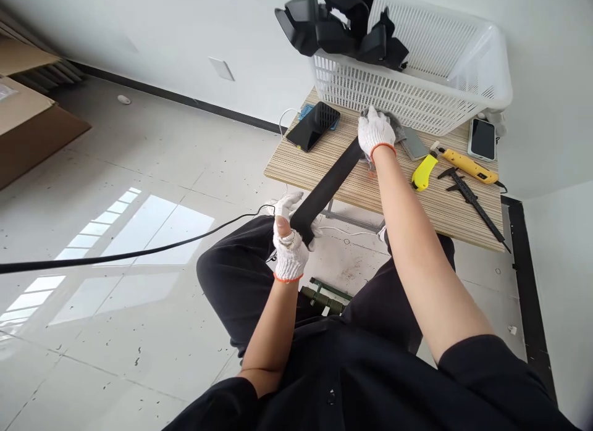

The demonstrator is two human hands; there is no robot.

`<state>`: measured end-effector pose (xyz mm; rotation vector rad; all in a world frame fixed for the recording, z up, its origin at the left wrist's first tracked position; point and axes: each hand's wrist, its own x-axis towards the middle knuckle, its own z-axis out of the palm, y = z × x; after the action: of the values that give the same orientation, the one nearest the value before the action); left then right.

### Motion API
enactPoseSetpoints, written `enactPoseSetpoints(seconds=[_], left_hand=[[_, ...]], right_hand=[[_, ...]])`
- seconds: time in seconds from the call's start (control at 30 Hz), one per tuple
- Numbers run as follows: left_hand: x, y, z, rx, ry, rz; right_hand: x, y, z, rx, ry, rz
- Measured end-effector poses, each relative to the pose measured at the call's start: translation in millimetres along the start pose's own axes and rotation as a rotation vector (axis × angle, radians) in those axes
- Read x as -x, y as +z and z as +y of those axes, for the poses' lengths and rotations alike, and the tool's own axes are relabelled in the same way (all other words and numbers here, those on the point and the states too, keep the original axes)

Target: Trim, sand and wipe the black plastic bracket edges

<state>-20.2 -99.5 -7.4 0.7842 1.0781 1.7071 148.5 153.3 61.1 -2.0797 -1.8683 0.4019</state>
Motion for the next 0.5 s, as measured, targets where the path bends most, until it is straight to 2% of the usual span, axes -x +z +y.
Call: enactPoseSetpoints(seconds=[0.13,0.27,0.37,0.5], left_hand=[[-4.0,-3.1,-0.7,0.021,-0.019,0.009],[-3.8,-2.4,4.5,0.066,-0.036,0.017],[0.1,-1.1,7.1,0.030,-0.006,-0.031],[2.9,-3.6,1.4,-0.087,0.077,-0.058]], right_hand=[[4.5,5.1,-4.6,-0.023,0.035,0.065],[28.6,10.3,-8.3,-0.021,0.001,0.070],[63.9,19.3,-6.9,-0.039,-0.098,0.106],[134.1,36.3,-3.5,-0.095,-0.277,0.160]])
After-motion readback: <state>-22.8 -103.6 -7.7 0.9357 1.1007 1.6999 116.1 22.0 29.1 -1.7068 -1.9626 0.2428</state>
